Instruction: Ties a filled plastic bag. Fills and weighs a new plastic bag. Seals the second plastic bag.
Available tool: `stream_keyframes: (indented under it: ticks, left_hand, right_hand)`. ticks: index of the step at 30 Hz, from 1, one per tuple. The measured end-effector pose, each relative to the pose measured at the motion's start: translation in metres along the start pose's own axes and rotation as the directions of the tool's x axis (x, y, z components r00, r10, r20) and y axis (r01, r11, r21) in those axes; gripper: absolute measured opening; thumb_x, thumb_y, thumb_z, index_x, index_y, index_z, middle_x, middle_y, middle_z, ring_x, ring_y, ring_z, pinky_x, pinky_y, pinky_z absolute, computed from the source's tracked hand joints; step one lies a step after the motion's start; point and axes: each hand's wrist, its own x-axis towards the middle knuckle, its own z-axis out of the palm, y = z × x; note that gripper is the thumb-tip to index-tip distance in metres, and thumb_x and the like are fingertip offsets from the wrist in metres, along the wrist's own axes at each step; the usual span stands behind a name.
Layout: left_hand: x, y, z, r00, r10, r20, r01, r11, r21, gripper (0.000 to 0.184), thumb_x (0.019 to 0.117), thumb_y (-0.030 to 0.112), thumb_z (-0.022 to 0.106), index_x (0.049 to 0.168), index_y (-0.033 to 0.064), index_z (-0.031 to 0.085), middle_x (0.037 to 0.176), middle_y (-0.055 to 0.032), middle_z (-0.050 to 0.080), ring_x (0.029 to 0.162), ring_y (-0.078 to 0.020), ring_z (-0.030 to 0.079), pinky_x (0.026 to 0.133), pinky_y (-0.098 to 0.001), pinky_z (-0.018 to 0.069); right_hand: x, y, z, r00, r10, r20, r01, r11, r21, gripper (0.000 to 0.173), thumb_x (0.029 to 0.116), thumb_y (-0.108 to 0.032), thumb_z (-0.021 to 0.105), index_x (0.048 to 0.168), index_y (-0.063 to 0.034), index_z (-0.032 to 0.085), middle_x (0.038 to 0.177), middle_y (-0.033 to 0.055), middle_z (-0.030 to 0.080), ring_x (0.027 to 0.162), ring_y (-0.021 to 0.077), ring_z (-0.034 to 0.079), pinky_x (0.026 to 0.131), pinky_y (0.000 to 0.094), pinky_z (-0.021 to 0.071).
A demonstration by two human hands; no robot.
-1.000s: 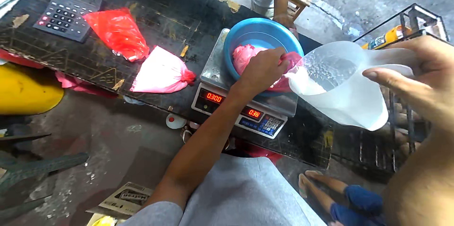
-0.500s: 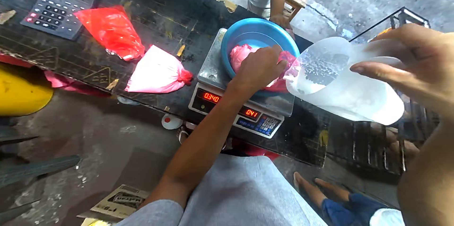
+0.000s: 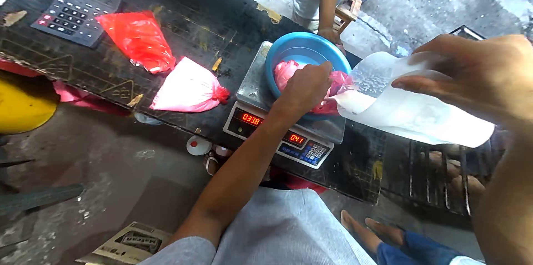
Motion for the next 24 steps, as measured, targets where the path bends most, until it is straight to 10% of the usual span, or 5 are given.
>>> stream_keyframes:
  ticks: [11, 24]
  left_hand:
    - [0.000, -0.009, 0.001, 0.999, 0.036, -0.006, -0.037, 0.999, -0.028, 0.025, 0.1049, 0.026, 0.053, 0.110, 0.0055, 0.065, 0.093, -0.0135, 0.068, 0.091, -0.0318, 0.069, 0.077, -0.0539, 0.0554]
    - [0.002, 0.001, -0.005, 0.994, 0.042, 0.102, -0.043, 0.999, 0.011, 0.025, 0.1050, 0.023, 0.052, 0.119, 0.0056, 0.064, 0.101, -0.0149, 0.069, 0.098, -0.0323, 0.068, 0.083, -0.0544, 0.0540]
  right_hand:
    - [-0.036, 0.037, 0.013, 0.981, 0.193, -0.009, -0.190, 0.972, 0.136, 0.055, 0.0920, -0.061, 0.063, 0.124, -0.0163, 0.063, 0.087, 0.0062, 0.068, 0.066, 0.0206, 0.064, 0.057, 0.0476, 0.0530]
    - [-0.082, 0.057, 0.046, 0.936, 0.319, -0.146, -0.238, 0.884, 0.401, 0.051, 0.0899, -0.054, 0.070, 0.123, -0.0154, 0.063, 0.099, -0.0022, 0.069, 0.075, 0.0027, 0.064, 0.068, 0.0251, 0.0562]
